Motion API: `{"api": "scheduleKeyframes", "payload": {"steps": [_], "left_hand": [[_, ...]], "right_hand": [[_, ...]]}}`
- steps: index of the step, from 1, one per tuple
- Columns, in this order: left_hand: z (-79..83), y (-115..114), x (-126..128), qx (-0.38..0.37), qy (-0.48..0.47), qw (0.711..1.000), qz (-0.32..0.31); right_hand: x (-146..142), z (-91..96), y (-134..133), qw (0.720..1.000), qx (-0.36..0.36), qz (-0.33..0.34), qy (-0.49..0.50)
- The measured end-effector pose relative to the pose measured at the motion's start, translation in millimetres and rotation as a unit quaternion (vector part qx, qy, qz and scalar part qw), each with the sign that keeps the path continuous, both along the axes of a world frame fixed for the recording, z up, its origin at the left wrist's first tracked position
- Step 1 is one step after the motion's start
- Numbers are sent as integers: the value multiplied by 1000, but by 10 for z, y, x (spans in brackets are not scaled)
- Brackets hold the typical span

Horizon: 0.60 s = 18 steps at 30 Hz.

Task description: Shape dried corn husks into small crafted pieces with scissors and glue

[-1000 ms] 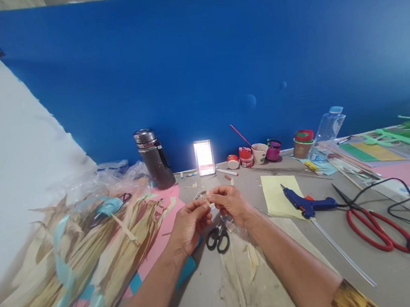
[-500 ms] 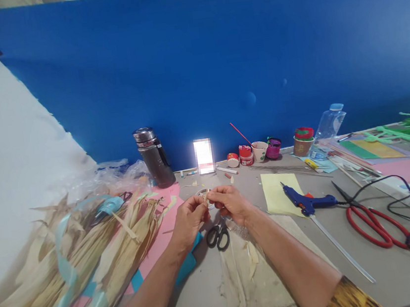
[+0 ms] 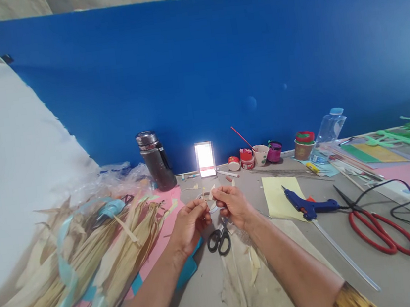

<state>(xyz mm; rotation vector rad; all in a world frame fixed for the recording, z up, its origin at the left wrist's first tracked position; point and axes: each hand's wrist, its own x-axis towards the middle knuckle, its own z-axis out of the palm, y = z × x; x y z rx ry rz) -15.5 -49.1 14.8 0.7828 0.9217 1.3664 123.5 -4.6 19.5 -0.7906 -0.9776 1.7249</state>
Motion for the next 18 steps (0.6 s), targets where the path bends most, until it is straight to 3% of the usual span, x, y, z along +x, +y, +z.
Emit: {"api": "scheduleKeyframes", "payload": {"steps": [8,18], "left_hand": [[-13,1,-20,-30,-45,997,-53],[41,-40,18,-16,24,999,-15]], "right_hand": [[21,-13,-4,997,29,66,-6],[-15,4,-49,991,85,13,-100]]}}
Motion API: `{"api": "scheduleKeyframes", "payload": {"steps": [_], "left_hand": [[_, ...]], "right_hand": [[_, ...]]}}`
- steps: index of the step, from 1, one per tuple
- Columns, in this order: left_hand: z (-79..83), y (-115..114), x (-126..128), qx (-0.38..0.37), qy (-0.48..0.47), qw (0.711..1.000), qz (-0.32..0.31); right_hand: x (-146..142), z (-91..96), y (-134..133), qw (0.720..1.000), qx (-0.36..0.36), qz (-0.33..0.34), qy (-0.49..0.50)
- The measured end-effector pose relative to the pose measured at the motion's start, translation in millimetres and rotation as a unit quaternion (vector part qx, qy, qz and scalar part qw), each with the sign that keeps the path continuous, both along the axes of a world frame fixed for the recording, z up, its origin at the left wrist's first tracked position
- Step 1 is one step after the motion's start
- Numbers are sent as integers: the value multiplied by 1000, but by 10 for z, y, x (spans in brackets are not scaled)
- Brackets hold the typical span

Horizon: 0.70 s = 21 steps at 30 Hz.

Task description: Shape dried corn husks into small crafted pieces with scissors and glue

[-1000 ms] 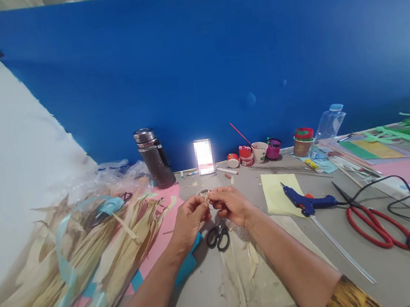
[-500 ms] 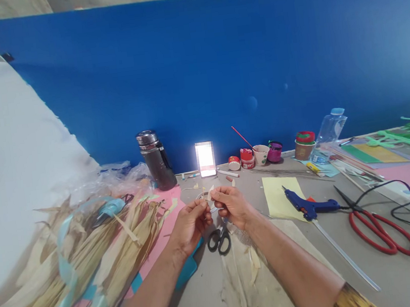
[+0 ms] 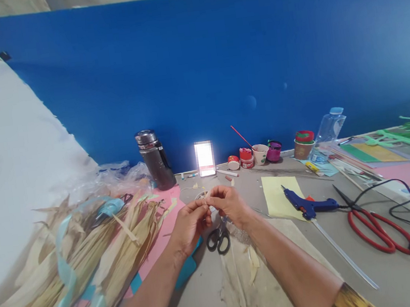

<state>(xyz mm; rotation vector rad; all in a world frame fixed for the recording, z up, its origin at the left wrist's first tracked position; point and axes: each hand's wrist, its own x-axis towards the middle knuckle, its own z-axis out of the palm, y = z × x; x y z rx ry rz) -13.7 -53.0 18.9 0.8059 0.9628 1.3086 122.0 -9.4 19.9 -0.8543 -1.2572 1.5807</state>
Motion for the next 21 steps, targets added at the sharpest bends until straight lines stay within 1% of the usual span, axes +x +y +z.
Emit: {"api": "scheduleKeyframes", "payload": {"steps": [5,9,13,18,21], "left_hand": [[14,-6,-7,29,75,997,24],[2,6,-19,49,108,992,31],[20,2,-19,20,78,996,37],[25,6,-30,-26,16,999,40],[2,15,-34,-17,34,998,47]], "right_hand": [[-15,-19,7,999,19,-20,-29],[-2,2,-3,999,27,-8,-21],[11,38,-14,1000,20,6,-6],[14,11,10,999,-6,-34,-14],[14,-8,19,999,3,-35,-20]]}}
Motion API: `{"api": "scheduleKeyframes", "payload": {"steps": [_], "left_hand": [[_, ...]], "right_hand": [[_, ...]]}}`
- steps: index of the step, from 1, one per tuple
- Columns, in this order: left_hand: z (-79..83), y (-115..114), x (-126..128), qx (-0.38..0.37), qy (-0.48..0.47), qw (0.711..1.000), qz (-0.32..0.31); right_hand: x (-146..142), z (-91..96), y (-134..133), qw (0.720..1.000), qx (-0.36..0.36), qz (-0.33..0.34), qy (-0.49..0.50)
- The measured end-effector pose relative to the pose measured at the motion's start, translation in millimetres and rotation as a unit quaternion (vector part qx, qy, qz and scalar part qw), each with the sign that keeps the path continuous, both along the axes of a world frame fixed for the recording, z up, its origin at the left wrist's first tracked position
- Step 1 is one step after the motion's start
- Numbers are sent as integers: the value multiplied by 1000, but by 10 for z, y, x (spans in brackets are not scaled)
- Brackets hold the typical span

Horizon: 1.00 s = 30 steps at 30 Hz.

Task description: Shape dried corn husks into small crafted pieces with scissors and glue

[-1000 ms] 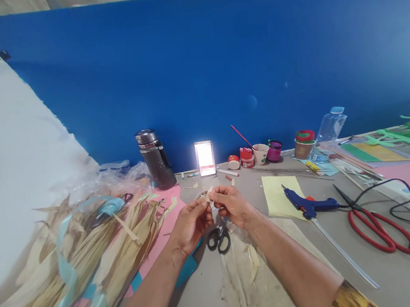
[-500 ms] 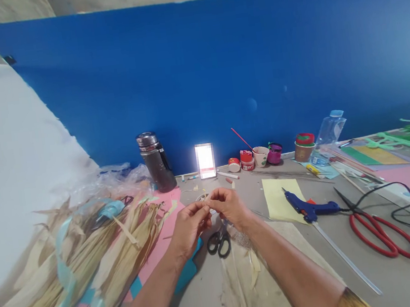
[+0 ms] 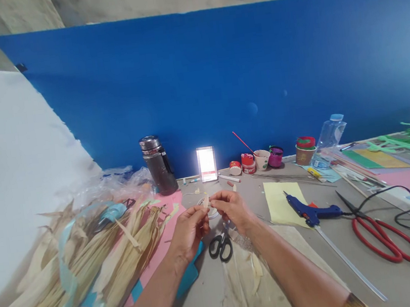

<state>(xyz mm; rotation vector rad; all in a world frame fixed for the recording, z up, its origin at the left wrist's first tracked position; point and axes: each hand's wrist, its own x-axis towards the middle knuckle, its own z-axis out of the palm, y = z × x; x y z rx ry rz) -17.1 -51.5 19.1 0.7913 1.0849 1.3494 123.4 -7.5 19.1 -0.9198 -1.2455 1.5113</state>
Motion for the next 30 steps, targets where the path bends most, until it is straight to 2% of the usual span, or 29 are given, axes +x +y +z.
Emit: {"api": "scheduleKeyframes", "payload": {"steps": [5,10,13,18,20,26,30], "left_hand": [[-14,4,11,64,107,992,36],[22,-4,4,93,154,982,53],[36,-7,-5,97,156,982,47],[46,-3,-4,94,140,985,22],[50,2,2,84,130,988,27],[51,11,0,68,115,989,58],[32,4,-7,87,142,985,55]], "right_hand": [[1,8,-7,998,49,24,-5],[13,14,-7,996,79,24,-13],[26,15,-12,997,75,21,-23],[37,43,-25,998,-15,49,47],[40,61,-22,996,-29,43,72],[59,109,-8,993,-9,11,113],[37,87,-20,998,53,5,41]]}}
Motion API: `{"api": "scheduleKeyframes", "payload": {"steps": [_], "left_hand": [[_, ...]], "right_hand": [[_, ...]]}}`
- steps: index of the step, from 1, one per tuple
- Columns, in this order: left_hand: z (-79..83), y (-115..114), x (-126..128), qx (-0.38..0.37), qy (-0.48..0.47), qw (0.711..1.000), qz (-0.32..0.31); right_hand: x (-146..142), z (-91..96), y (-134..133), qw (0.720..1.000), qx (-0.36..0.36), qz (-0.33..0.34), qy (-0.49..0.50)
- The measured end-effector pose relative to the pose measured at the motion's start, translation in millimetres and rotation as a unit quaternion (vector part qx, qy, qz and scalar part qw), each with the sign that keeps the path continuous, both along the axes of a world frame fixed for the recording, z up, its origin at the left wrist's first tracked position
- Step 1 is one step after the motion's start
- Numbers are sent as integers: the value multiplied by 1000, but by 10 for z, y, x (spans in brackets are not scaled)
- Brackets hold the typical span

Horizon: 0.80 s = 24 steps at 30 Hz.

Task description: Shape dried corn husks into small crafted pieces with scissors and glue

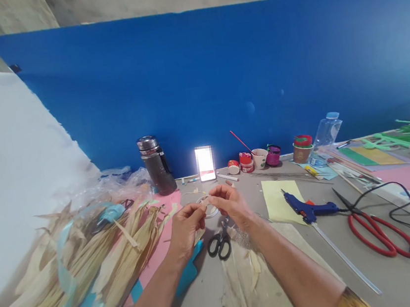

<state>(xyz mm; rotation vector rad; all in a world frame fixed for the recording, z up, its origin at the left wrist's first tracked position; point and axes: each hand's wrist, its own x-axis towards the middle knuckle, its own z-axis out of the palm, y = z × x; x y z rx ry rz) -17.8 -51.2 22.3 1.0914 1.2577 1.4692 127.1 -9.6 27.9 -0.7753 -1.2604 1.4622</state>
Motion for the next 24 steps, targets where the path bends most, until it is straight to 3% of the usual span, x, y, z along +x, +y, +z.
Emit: {"api": "scheduleKeyframes", "payload": {"steps": [7,12,17,24], "left_hand": [[-34,-1,17,17,35,999,39],[-9,-10,-4,95,74,989,86],[18,-42,-30,174,109,973,109],[28,-67,-31,189,123,971,84]], "right_hand": [[-73,-107,22,976,157,-74,-133],[-72,-137,32,971,216,-47,-88],[-26,-149,83,978,190,-59,-69],[-45,-122,27,980,168,-60,-90]]}}
